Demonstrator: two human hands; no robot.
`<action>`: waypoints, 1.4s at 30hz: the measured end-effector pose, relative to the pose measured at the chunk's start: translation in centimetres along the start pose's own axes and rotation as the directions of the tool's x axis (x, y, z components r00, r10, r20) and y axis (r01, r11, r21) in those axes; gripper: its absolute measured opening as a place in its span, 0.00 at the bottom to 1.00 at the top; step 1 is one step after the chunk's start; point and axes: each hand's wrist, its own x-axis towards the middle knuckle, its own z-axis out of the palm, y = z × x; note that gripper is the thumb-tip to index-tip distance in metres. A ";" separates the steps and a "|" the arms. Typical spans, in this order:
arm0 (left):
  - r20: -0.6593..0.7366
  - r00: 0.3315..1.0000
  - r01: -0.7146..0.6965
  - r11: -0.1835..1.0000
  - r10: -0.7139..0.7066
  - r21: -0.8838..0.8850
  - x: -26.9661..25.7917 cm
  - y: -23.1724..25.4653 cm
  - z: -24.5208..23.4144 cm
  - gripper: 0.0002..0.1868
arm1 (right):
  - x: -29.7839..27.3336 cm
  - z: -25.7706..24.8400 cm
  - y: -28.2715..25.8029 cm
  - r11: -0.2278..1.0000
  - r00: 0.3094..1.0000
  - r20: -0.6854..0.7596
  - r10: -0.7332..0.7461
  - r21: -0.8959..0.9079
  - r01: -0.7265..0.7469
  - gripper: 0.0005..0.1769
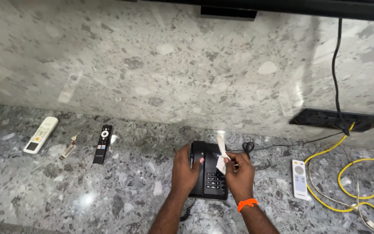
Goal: The person wipes a white remote control with a cloth, then cleans the marble wall beside a mounted TV, and finally wipes a black telephone handset. The person uses a cloth to clean each item sequentially.
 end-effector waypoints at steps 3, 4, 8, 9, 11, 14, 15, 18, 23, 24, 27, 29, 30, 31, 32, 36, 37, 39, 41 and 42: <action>-0.039 0.998 -0.043 0.999 0.043 -0.002 -0.2 0.1 0.7 0.34 | -0.2 0.2 0.7 0.999 0.999 0.041 0.004 0.040 -0.005 0.08; -0.040 0.998 -0.042 0.999 0.042 -0.003 -0.4 0.0 1.1 0.34 | -0.4 0.1 0.9 0.999 0.999 0.043 0.003 0.039 -0.005 0.08; -0.009 0.999 -0.040 0.999 0.040 0.000 0.1 -0.8 1.8 0.33 | -0.1 0.8 1.2 1.000 0.998 0.061 -0.008 -0.003 0.008 0.09; 0.030 0.999 -0.011 1.000 0.011 0.021 0.1 -1.1 2.1 0.35 | 0.0 0.8 1.4 0.999 0.997 0.063 -0.041 -0.018 0.042 0.09; 0.035 0.998 -0.045 0.996 0.042 0.071 0.0 -2.5 2.9 0.36 | -0.4 1.1 1.6 0.998 0.997 0.059 -0.046 -0.040 0.048 0.08; 0.050 0.999 -0.028 0.989 0.021 0.148 0.1 -3.1 3.4 0.37 | -0.6 1.1 1.2 0.996 0.995 0.099 -0.019 -0.089 0.028 0.08; 0.063 0.997 0.021 0.983 -0.033 0.183 -0.1 -3.1 3.2 0.37 | -0.8 1.1 1.0 0.994 0.990 0.137 0.021 -0.112 -0.005 0.07; 0.170 0.953 0.196 0.938 -0.250 0.285 0.1 -1.7 2.4 0.34 | -0.9 1.6 2.1 0.988 0.990 0.143 -0.014 -0.148 0.035 0.07; 0.183 0.941 0.214 0.919 -0.285 0.331 0.2 -2.1 2.7 0.36 | -0.8 2.3 3.1 0.973 0.983 0.186 -0.010 -0.224 0.053 0.08; 0.179 0.929 0.252 0.909 -0.323 0.332 0.1 -2.1 2.9 0.36 | -0.8 2.3 3.1 0.972 0.978 0.208 0.013 -0.231 0.036 0.08; 0.158 0.935 0.259 0.914 -0.319 0.313 0.3 -2.1 3.1 0.36 | -0.8 3.0 4.5 0.964 0.971 0.238 -0.019 -0.253 0.081 0.07; 0.188 0.910 0.297 0.898 -0.369 0.325 0.6 -1.7 2.8 0.37 | -0.7 3.3 4.3 0.960 0.966 0.257 -0.039 -0.257 0.107 0.08; 0.221 0.880 0.335 0.879 -0.420 0.338 0.6 -1.6 2.7 0.37 | -0.8 3.3 4.4 0.956 0.960 0.275 -0.054 -0.264 0.129 0.10; 0.223 0.880 0.333 0.880 -0.419 0.337 0.7 -2.1 3.0 0.37 | -0.6 3.3 3.9 0.956 0.960 0.273 -0.054 -0.265 0.129 0.10; 0.218 0.887 0.325 0.887 -0.406 0.329 0.8 -2.5 3.3 0.36 | -0.5 3.3 3.5 0.949 0.959 0.280 -0.036 -0.290 0.120 0.12; 0.262 0.867 0.345 0.891 -0.423 0.297 1.0 -3.3 3.6 0.34 | -0.7 3.9 3.9 0.936 0.966 0.257 -0.040 -0.329 0.126 0.16; 0.261 0.869 0.341 0.892 -0.419 0.297 0.9 -3.5 3.7 0.34 | -0.7 4.0 4.4 0.936 0.966 0.254 -0.042 -0.328 0.126 0.16; 0.235 0.903 0.310 0.925 -0.359 0.222 0.6 -4.0 4.0 0.32 | -0.8 4.2 5.2 0.941 0.969 0.246 -0.036 -0.318 0.116 0.12; 0.246 0.903 0.302 0.928 -0.352 0.218 0.5 -4.5 4.1 0.32 | -0.9 3.9 5.1 0.951 0.974 0.222 -0.041 -0.292 0.106 0.11; 0.256 0.902 0.298 0.930 -0.349 0.215 0.5 -4.7 4.1 0.32 | -1.0 3.8 5.0 0.959 0.979 0.201 -0.044 -0.265 0.098 0.11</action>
